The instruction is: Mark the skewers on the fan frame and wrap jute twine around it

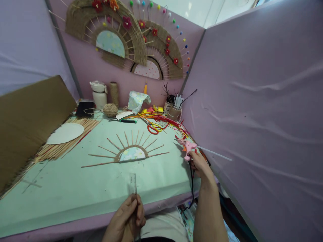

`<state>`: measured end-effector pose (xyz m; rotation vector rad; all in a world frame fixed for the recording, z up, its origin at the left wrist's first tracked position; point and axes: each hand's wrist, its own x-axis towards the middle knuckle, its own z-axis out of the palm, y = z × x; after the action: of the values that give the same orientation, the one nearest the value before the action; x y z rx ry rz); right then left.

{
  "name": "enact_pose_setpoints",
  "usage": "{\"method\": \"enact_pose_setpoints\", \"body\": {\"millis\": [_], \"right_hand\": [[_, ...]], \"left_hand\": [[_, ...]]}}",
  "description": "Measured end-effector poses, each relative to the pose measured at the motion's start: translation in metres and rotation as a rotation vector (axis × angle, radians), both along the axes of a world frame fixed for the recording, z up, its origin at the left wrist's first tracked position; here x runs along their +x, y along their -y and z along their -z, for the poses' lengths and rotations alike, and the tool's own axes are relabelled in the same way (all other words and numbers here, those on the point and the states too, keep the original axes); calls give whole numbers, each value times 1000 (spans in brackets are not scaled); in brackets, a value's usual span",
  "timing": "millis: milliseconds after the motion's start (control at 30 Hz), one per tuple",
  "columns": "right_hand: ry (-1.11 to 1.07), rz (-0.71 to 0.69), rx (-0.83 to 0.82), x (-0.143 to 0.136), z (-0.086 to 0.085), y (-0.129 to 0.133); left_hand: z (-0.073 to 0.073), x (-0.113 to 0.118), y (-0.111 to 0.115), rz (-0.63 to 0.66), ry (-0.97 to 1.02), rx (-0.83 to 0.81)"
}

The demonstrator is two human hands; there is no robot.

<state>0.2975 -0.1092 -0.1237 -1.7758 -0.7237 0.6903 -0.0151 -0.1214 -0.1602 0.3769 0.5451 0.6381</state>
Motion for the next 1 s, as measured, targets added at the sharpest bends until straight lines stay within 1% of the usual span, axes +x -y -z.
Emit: {"method": "enact_pose_setpoints", "body": {"millis": [200,333,500,667,767,833,933,1000], "right_hand": [[56,47,-115,1,8,4],[202,89,-204,4,10,3],[441,145,-317,8,2,5],[553,129,-354,3,-12,9],[541,42,-306,-11,-22,9],[466,-75,-215,-28,-29,7],[290,-326,-53,-64,-38,1],[134,-517,2,-90,-41,-4]], "left_hand": [[1,0,0,0,-14,-3],[0,0,-1,5,-21,-9],[-2,0,0,6,-27,-3],[-4,0,1,0,-3,4],[-4,-1,1,8,16,-6],[-4,-3,1,20,48,-26],[-7,-7,-1,14,69,-14],[-12,-10,-4,-11,8,41]]}}
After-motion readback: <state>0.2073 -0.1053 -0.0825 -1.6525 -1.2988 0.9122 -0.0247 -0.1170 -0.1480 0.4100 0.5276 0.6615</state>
